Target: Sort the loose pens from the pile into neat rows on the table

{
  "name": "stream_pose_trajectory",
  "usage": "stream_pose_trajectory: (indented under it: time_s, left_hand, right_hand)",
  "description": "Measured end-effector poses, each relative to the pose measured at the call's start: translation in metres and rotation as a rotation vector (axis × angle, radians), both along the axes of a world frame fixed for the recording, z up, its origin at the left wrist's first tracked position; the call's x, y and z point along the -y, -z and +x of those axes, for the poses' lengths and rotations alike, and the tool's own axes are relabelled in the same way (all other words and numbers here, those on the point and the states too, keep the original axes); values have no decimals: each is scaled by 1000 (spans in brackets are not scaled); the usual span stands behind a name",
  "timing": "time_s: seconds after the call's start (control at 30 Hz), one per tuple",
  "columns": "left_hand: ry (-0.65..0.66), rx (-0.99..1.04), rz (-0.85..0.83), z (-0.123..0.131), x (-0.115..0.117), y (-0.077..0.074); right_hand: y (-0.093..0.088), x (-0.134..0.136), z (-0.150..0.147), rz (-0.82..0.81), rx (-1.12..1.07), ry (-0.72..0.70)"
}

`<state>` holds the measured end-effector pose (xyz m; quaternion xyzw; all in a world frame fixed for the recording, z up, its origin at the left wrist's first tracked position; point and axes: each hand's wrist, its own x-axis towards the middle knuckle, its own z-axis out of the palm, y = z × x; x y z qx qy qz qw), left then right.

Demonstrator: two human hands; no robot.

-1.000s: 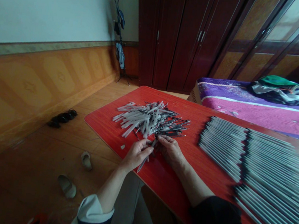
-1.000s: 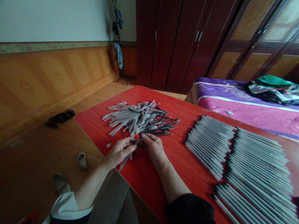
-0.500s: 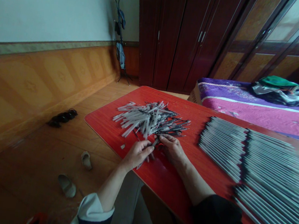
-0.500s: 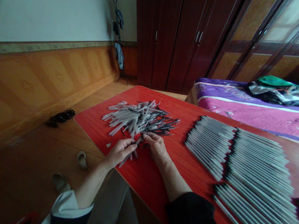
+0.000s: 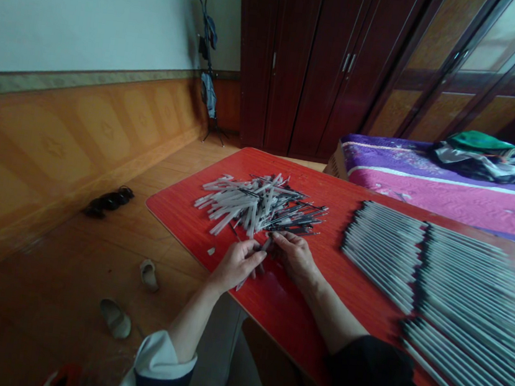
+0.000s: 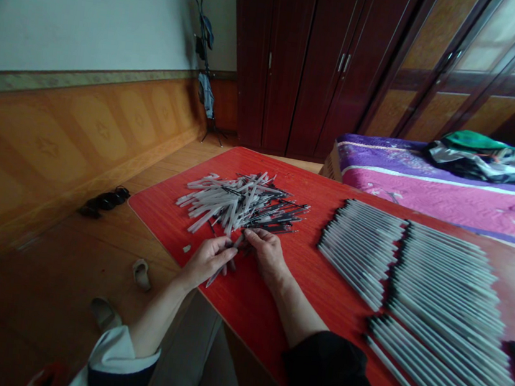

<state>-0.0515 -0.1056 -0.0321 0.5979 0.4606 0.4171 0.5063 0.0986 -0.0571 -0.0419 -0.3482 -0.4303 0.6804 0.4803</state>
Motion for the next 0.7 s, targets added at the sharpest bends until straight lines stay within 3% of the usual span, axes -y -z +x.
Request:
stream_pose_trajectory:
  time_s: [0.7]
  left_hand:
    - [34, 16, -23, -3, -1, 5]
  right_hand:
    - [-3, 1, 3, -2, -49, -71]
